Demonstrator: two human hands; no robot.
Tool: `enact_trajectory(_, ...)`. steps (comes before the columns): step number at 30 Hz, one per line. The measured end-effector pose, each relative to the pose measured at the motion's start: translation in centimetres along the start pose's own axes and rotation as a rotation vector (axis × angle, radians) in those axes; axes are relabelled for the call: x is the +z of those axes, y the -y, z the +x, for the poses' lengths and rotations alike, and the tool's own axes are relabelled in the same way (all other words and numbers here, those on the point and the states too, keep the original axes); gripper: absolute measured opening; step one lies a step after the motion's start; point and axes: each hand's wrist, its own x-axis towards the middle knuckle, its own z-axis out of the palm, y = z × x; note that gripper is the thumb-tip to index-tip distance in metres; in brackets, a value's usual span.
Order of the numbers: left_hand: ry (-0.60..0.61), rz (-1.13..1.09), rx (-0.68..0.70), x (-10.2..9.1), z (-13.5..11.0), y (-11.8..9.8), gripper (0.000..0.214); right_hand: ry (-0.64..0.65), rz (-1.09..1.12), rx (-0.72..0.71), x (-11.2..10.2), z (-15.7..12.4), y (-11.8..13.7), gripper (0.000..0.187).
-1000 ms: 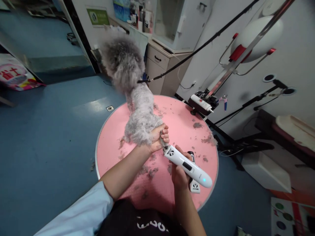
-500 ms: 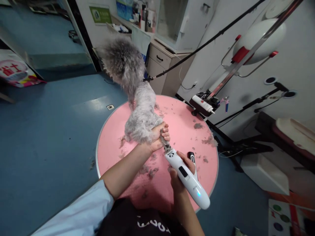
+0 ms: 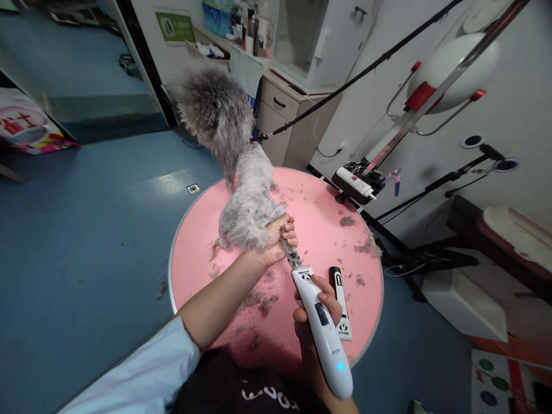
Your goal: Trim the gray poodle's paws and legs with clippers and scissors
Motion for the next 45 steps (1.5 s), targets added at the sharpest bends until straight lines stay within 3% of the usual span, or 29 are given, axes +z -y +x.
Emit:
enact_trajectory(3, 0.0, 0.004, 0.006, 0.0, 0.1, -0.1, 0.028, -0.064, 0.019, 0.033, -0.2, -0.4, 0.4, 0.047)
enact_trajectory(7, -0.003, 0.004, 0.013, 0.0, 0.2, 0.0, 0.027, -0.027, 0.003, 0.041, -0.1, -0.1, 0.8, 0.045)
enact_trajectory(14, 0.027, -0.002, 0.029, -0.4, 0.4, 0.2, 0.027, -0.078, 0.002, -0.035, 2.5, 1.3, 0.6, 0.051)
enact_trajectory(20, 0.018, -0.005, 0.017, -0.3, 0.2, 0.0, 0.025, -0.076, 0.302, 0.111, 2.7, 0.6, 1.0, 0.046)
enact_trajectory(23, 0.015, -0.003, 0.014, -0.2, 0.0, 0.0, 0.026, -0.07, 0.305, 0.13, 2.7, 0.5, 1.1, 0.047)
enact_trajectory(35, -0.03, 0.022, 0.124, 0.0, 0.3, 0.6, 0.023, -0.159, -0.001, -0.136, 5.1, 0.2, -1.3, 0.047)
enact_trajectory(40, -0.066, 0.047, 0.144, 0.3, 0.2, 0.6, 0.023, -0.119, -0.087, -0.207, 4.8, 0.9, -1.0, 0.047)
enact_trajectory(45, -0.023, 0.072, 0.136, 0.0, 0.3, 0.6, 0.019, -0.199, -0.075, -0.237, 4.3, 1.5, -0.4, 0.045)
